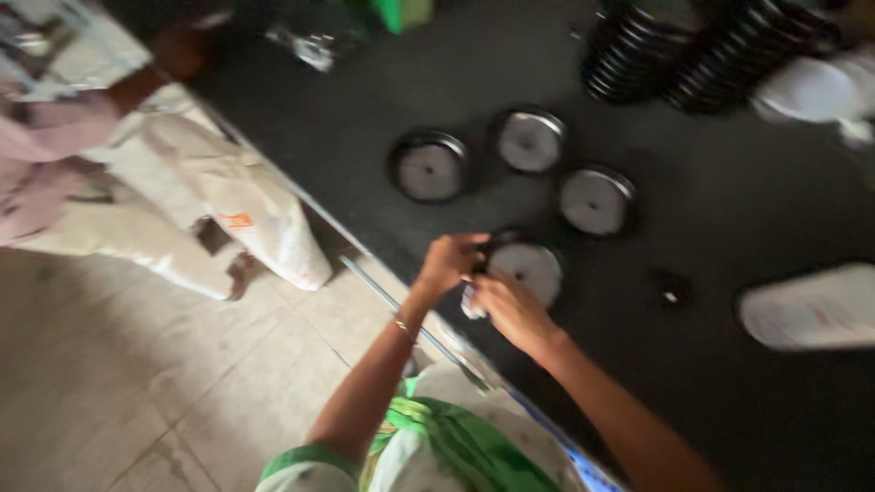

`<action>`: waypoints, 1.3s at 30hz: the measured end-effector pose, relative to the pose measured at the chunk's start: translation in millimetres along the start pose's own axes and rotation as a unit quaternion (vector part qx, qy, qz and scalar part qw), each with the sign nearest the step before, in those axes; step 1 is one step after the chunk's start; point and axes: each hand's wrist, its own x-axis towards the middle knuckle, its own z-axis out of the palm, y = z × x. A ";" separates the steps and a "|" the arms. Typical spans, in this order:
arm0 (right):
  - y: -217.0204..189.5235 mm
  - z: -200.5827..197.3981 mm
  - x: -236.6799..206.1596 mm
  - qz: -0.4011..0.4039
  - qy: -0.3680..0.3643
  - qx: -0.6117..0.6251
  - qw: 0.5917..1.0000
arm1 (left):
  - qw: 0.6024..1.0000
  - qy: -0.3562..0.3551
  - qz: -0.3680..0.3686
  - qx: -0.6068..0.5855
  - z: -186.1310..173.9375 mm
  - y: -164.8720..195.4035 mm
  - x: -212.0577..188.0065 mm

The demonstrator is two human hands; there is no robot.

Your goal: The person wipes the inner surfaces of black circular lamp parts with a cloth, pours liquid from a white bottle onto the cloth, and stacks the cleaned parts. The person also handles a plastic bag containing additional parts.

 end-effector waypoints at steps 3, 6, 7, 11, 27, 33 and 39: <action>20.0 5.5 -40.0 -0.054 -0.060 -0.023 0.996 | 0.999 -0.024 0.002 0.039 -1.9 5.7 0.0; 43.6 -16.6 -76.2 -0.022 -0.163 -0.086 0.983 | 0.990 0.055 0.109 0.073 2.9 7.5 1.9; 52.1 -31.8 -88.0 -0.028 -0.109 -0.048 0.992 | 0.997 0.036 0.048 0.057 4.0 7.5 2.3; 78.3 -86.8 -93.1 0.141 -0.219 -0.078 0.962 | 0.994 0.065 -0.007 0.092 -9.2 8.9 7.8; 21.4 -129.9 -109.8 0.398 0.086 0.150 0.901 | 0.925 -0.010 0.324 0.199 89.7 102.5 41.1; 31.6 -151.4 -100.1 0.464 0.177 0.050 0.866 | 0.905 -0.100 0.301 0.283 139.0 100.4 46.7; 29.0 -115.4 -84.1 0.374 0.226 -0.132 0.890 | 0.926 -0.174 0.231 0.244 139.8 88.5 -4.6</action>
